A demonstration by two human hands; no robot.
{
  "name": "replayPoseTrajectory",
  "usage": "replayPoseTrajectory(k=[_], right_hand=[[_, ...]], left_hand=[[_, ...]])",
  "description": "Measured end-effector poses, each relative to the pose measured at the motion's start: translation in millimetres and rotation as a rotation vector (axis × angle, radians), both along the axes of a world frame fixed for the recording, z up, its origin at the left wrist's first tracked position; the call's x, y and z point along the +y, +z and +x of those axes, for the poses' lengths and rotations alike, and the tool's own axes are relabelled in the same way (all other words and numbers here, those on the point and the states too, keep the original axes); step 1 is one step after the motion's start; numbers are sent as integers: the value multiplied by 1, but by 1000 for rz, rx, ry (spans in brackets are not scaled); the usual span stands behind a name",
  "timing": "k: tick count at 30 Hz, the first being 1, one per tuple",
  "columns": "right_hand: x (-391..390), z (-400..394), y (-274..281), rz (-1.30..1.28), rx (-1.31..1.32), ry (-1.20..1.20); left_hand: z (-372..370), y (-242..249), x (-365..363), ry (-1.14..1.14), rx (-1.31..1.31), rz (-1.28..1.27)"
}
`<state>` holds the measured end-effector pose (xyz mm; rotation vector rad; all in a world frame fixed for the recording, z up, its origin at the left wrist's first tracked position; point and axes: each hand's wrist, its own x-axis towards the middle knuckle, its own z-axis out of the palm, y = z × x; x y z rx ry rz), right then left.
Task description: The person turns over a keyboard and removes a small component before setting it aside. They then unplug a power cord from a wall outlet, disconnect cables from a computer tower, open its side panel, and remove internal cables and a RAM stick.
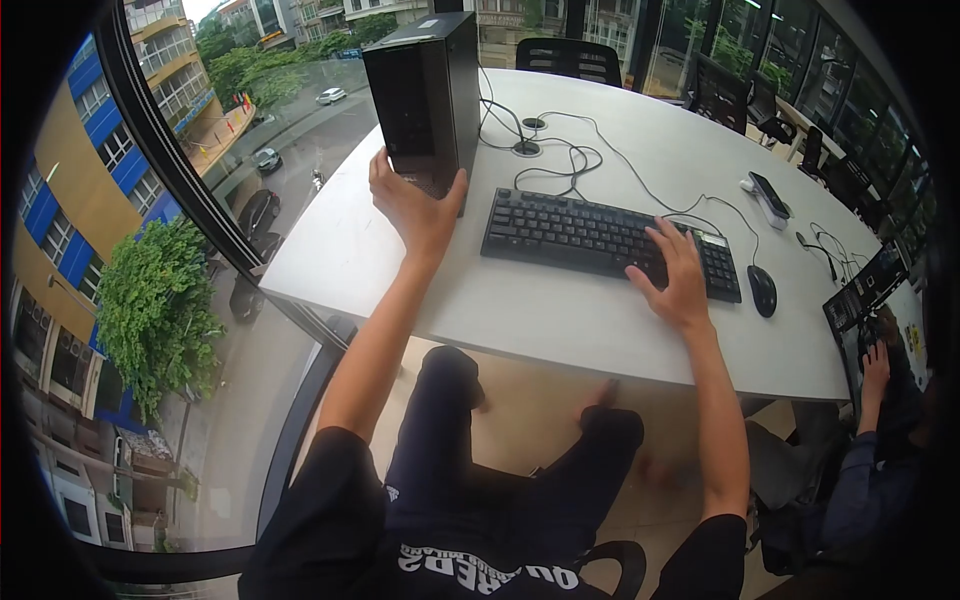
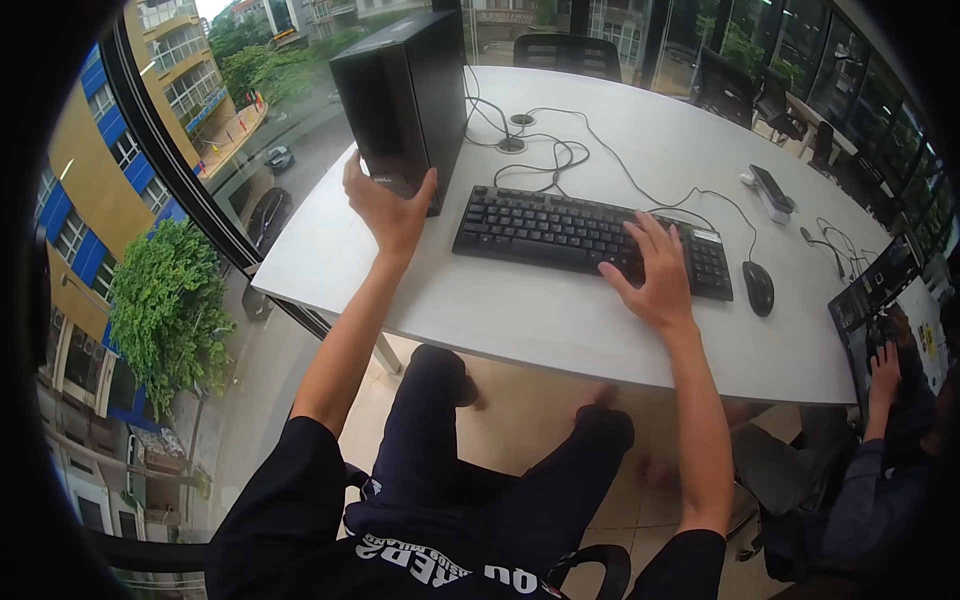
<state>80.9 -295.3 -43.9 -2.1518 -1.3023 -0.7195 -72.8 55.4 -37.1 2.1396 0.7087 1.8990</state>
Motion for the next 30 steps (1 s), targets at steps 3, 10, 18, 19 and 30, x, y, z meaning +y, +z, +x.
replayPoseTrajectory(k=[3, 10, 18, 19, 30], right_hand=[[-18, 5, 1, 123, -115, -122], [-83, -105, -45, 503, 77, -365], [-77, -150, -93, 326, 9, -426], [-77, -149, -93, 325, -1, -428], [-73, -161, -94, 319, 29, -486]], left_hand=[[-21, 8, -41, -133, 149, 236], [-98, -53, -146, -524, 558, 181], [-94, -81, -170, -349, 310, 114], [-95, -82, -171, -354, 314, 117], [-110, -82, -165, -480, 384, 156]])
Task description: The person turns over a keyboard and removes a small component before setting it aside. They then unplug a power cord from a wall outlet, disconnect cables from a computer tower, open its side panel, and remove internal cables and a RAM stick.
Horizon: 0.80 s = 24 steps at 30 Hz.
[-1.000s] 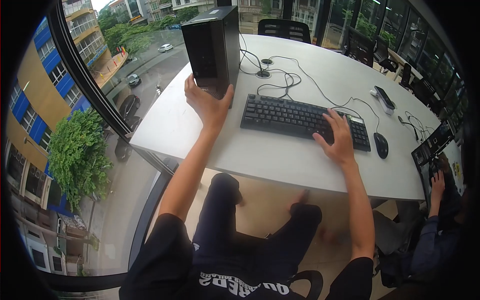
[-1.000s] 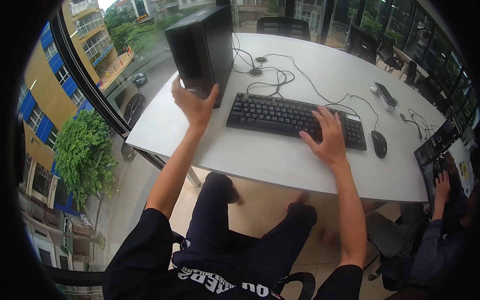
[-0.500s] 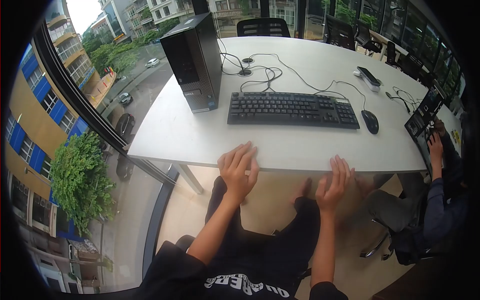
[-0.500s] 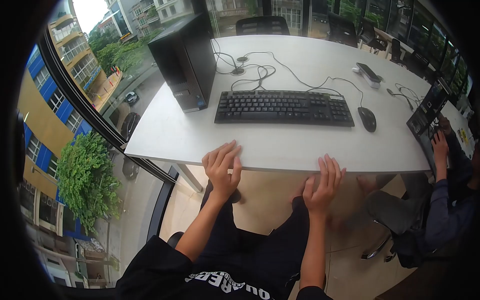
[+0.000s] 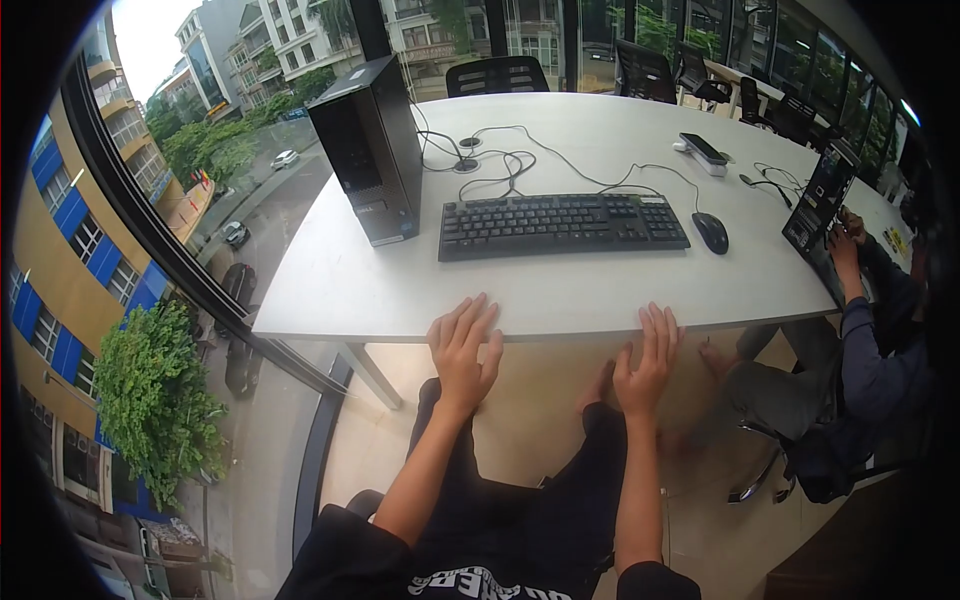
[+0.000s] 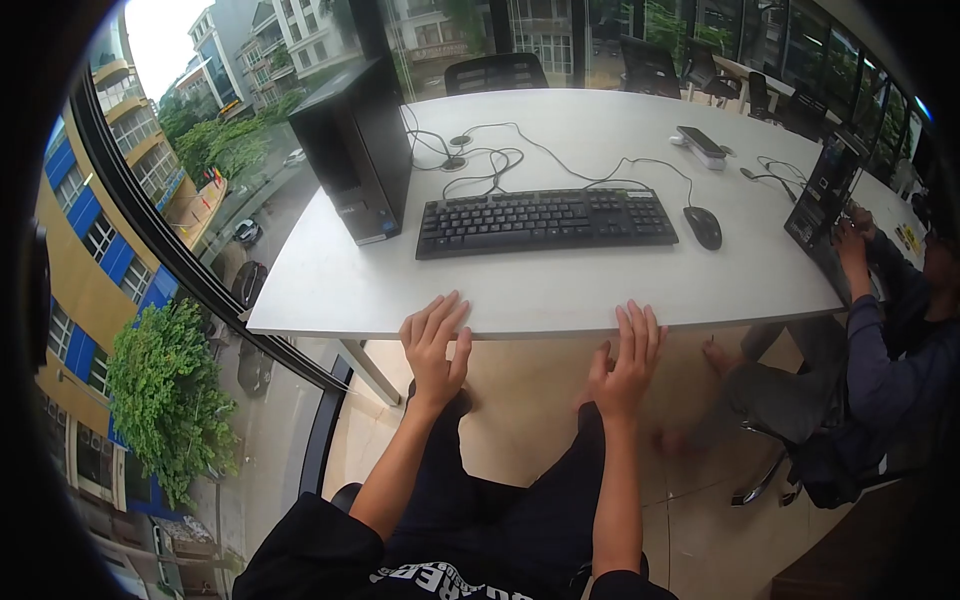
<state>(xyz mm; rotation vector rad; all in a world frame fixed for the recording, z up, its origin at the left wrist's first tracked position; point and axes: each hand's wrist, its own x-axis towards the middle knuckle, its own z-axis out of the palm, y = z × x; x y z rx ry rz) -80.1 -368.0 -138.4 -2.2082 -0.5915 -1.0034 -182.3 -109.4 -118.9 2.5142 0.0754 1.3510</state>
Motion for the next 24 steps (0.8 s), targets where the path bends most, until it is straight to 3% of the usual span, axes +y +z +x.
replayPoseTrajectory(k=[24], right_hand=[[32, -7, -18, 75, -94, -100]], left_hand=[[-13, 0, 15, -94, 7, -65]])
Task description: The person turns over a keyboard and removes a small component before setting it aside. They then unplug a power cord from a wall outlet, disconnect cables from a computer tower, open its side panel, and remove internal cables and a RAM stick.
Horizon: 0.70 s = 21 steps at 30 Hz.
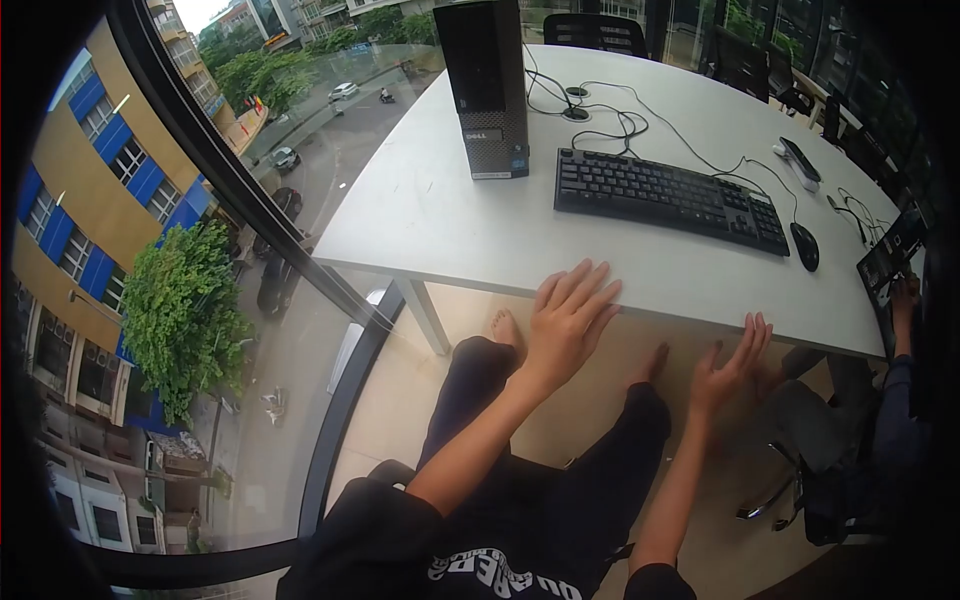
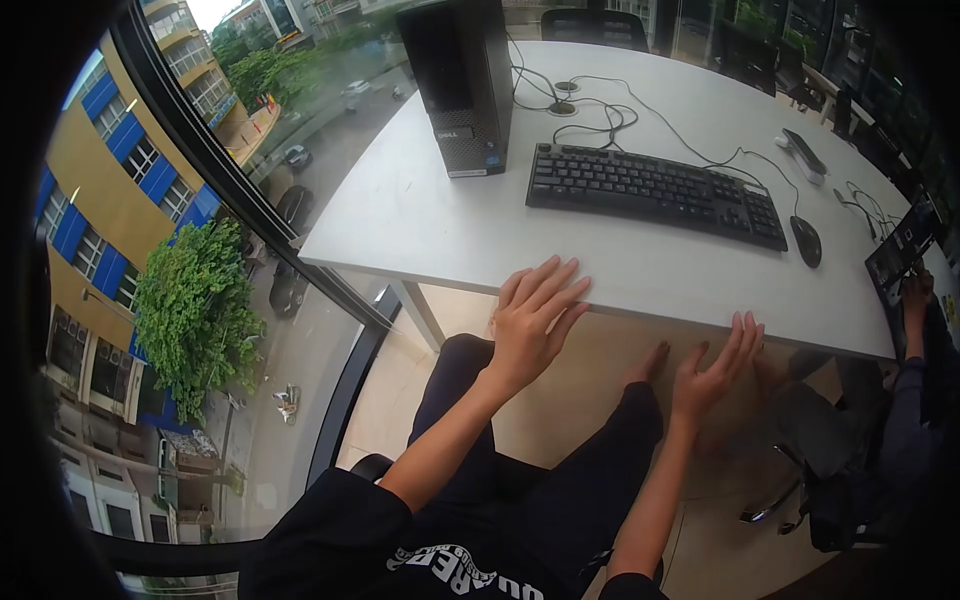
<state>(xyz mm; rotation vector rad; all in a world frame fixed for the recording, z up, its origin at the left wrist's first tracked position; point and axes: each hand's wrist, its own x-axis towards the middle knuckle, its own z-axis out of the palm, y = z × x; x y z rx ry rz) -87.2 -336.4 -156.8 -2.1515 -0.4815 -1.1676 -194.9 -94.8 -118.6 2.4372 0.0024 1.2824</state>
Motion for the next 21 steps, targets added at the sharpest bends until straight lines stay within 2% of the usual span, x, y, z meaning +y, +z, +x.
replayPoseTrajectory(k=[8, 10, 11, 13, 14, 15, 16, 17, 19, 21], right_hand=[[0, 2, -5, 33, -41, 9], [5, -5, -6, 122, -78, 2], [5, -9, -24, 427, 82, 57], [4, -17, -77, 1083, 356, 105], [5, -30, -78, 1396, 583, 178], [5, -40, -107, 1324, 721, 237], [19, -42, -132, 1234, 657, 213], [26, -49, -138, 1117, 748, 283], [36, -49, -169, 980, 1042, 341], [49, -42, -208, 848, 1170, 342]], left_hand=[[0, 3, -1, -6, -35, 11], [-10, 4, -6, -94, -205, -137], [-18, 1, -11, -152, -276, -212], [-56, -19, -24, -334, -75, -358], [-61, -36, -34, -495, -141, -445], [-65, -59, -42, -453, 16, -519], [-74, -80, -47, -402, 197, -573], [-78, -95, -46, -373, 349, -657], [-57, -120, -43, -260, 625, -770], [-22, -135, -39, -167, 675, -779]])
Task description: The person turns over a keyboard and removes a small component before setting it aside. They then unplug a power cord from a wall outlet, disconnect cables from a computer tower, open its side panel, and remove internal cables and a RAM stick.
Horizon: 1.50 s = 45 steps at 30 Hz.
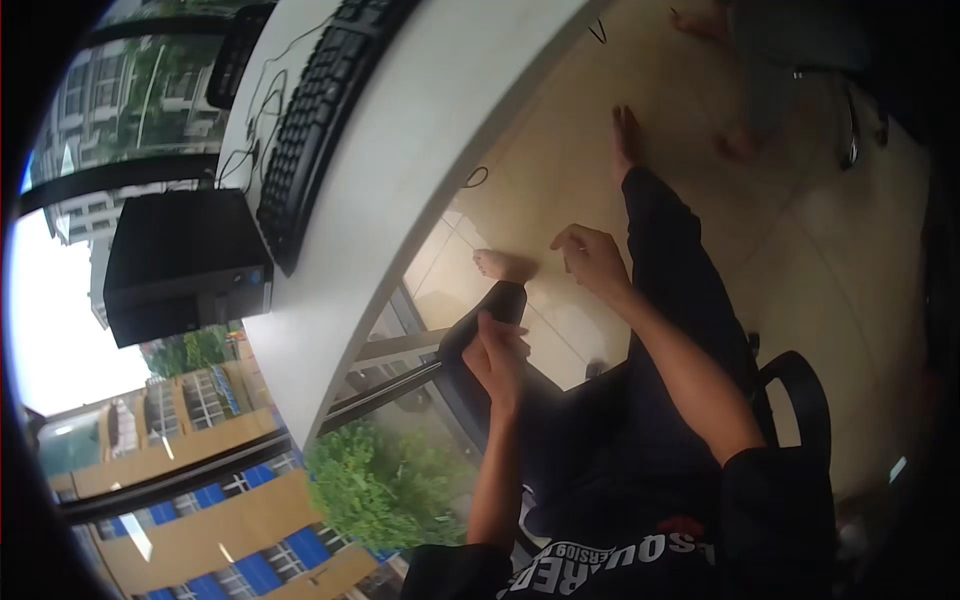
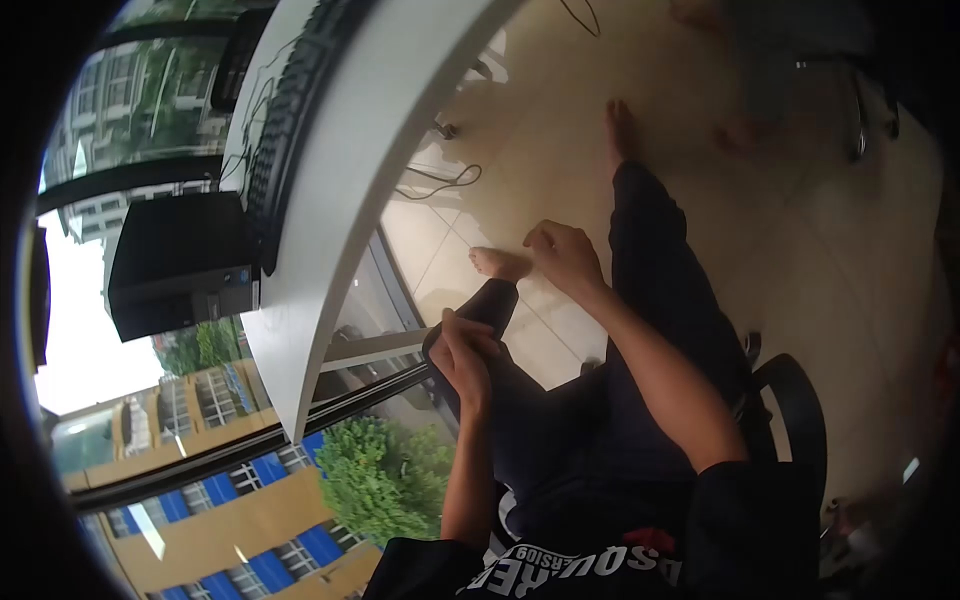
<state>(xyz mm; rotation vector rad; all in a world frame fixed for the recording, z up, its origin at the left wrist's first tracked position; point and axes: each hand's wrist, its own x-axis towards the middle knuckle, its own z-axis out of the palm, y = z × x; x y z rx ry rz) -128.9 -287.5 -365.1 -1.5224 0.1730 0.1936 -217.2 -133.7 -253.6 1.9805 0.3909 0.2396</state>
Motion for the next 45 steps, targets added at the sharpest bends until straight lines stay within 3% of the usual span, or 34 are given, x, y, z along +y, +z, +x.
replayPoseTrajectory(k=[3, 5, 7, 10, 13, 15, 17, 20, 22, 24, 30, 45], right_hand=[[-11, 16, -6, -207, 33, 209], [-23, 26, 9, -128, 104, 193], [-34, 34, 10, -41, 156, 143], [-45, 45, -3, 48, 204, 27], [-53, 58, -6, 138, 195, -30], [-50, 60, -9, 210, 201, -80], [-53, 58, -14, 220, 178, -94], [-55, 55, -17, 256, 173, -135], [-59, 55, -16, 285, 178, -150], [-60, 56, -13, 333, 190, -150], [-43, 59, -9, 371, 170, -142], [-32, 60, -13, 223, 119, -210]], left_hand=[[63, -27, 29, -15, 77, 43], [114, -49, 58, -131, 67, 46], [173, -70, 93, -65, 171, -150], [266, -87, 144, 198, 252, -228], [342, -84, 187, 395, 201, -180], [379, -66, 183, 410, 81, -200], [410, -60, 199, 352, 95, -402], [412, -49, 142, 277, -15, -606], [433, -52, 163, 323, 33, -364], [452, -52, 173, 457, 38, -302], [447, -26, 183, 405, 45, -224], [436, -24, 177, 368, -23, -146]])
